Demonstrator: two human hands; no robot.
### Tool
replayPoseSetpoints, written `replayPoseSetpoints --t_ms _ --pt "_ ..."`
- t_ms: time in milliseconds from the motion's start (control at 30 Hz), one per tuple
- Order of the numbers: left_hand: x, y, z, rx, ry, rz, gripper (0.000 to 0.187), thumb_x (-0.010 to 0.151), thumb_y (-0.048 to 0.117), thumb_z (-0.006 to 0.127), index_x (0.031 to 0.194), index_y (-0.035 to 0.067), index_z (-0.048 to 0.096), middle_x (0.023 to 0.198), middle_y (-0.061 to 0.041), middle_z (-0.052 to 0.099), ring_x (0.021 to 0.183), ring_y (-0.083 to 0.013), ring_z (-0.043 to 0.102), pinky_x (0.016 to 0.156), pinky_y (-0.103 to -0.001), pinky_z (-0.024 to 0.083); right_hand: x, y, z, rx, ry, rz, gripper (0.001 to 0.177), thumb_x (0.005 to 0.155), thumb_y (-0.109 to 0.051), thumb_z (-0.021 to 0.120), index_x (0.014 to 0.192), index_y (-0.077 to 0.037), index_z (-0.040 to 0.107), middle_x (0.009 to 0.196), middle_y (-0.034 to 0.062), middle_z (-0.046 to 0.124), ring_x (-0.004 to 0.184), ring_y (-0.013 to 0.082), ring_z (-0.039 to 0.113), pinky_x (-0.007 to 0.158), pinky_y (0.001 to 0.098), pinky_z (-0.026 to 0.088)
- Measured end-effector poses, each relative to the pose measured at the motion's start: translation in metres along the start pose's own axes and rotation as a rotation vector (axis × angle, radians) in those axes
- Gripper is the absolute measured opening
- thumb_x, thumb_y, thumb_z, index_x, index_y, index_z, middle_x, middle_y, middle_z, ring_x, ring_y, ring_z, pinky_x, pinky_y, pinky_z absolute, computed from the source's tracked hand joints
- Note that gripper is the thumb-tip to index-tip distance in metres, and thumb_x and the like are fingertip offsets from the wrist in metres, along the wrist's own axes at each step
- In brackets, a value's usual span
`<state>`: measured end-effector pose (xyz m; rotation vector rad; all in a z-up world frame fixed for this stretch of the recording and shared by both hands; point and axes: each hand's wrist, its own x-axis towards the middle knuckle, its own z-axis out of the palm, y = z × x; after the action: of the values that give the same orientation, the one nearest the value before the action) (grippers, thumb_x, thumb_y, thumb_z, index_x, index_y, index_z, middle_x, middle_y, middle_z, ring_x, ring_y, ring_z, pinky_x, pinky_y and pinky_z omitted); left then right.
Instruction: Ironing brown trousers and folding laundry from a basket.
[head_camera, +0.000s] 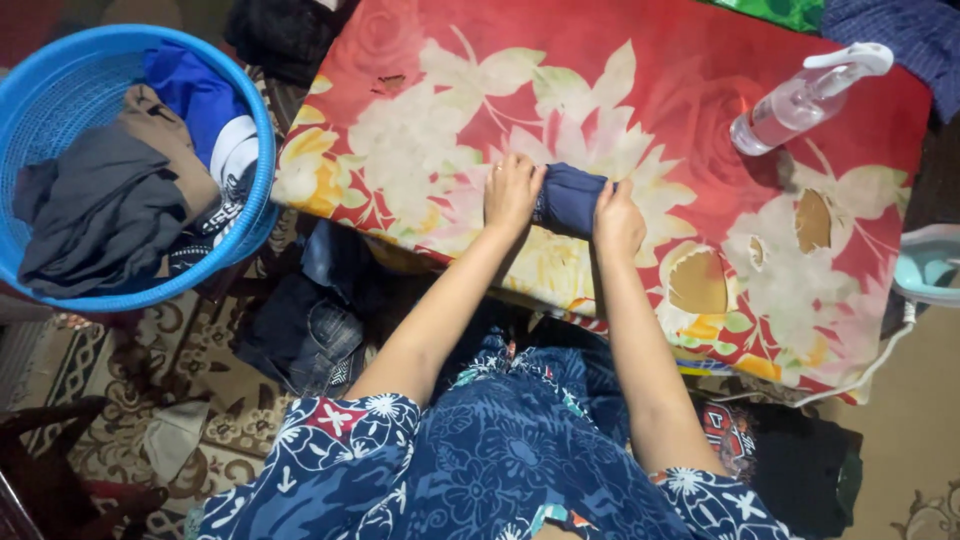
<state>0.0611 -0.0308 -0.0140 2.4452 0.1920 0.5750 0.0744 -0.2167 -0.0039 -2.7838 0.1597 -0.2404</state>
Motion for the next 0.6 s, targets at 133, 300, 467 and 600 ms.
replayPoseSetpoints --t_ms 133,300,467,600 --pt "-0.027 0.028 -0.029 -0.084 -0.049 -0.103 0.038 0.096 0.041 0.069 0.101 0.004 0.064 0.104 -0.016 0.063 0.1 -0.0377 0.063 0.086 -0.049 0.05 0.002 -0.002 -0.001 0.007 -0.028 0.027 0.034 0.107 -0.04 0.047 0.116 -0.008 0.056 0.081 0.0263 0.071 0.076 0.0486 0.069 0.068 0.06 0.053" --pt "-0.066 0.023 -0.031 -0.315 -0.048 0.014 0.048 0.085 0.036 0.075 0.113 0.002 0.056 0.106 -0.019 0.061 0.103 -0.04 0.061 0.088 -0.047 0.05 0.006 0.006 0.006 -0.001 -0.013 0.037 0.035 0.107 -0.041 0.048 0.114 -0.008 0.056 0.08 0.0267 0.071 0.077 0.0492 0.069 0.069 0.0601 0.053" --pt "-0.061 0.001 -0.03 -0.365 -0.114 0.126 0.034 0.089 0.025 0.073 0.11 0.003 0.06 0.111 -0.018 0.062 0.107 -0.039 0.06 0.091 -0.046 0.05 0.006 0.01 0.008 -0.004 -0.014 0.023 0.036 0.107 -0.042 0.047 0.114 -0.008 0.056 0.081 0.027 0.071 0.077 0.0494 0.069 0.069 0.0603 0.053" --pt "-0.034 -0.021 -0.044 -0.357 -0.284 0.263 0.018 0.094 0.021 0.071 0.102 0.006 0.067 0.108 -0.014 0.065 0.106 -0.037 0.062 0.09 -0.046 0.05 0.005 0.007 0.002 -0.002 -0.024 0.018 0.036 0.107 -0.043 0.047 0.113 -0.008 0.057 0.082 0.0269 0.071 0.078 0.0496 0.069 0.069 0.0609 0.052"
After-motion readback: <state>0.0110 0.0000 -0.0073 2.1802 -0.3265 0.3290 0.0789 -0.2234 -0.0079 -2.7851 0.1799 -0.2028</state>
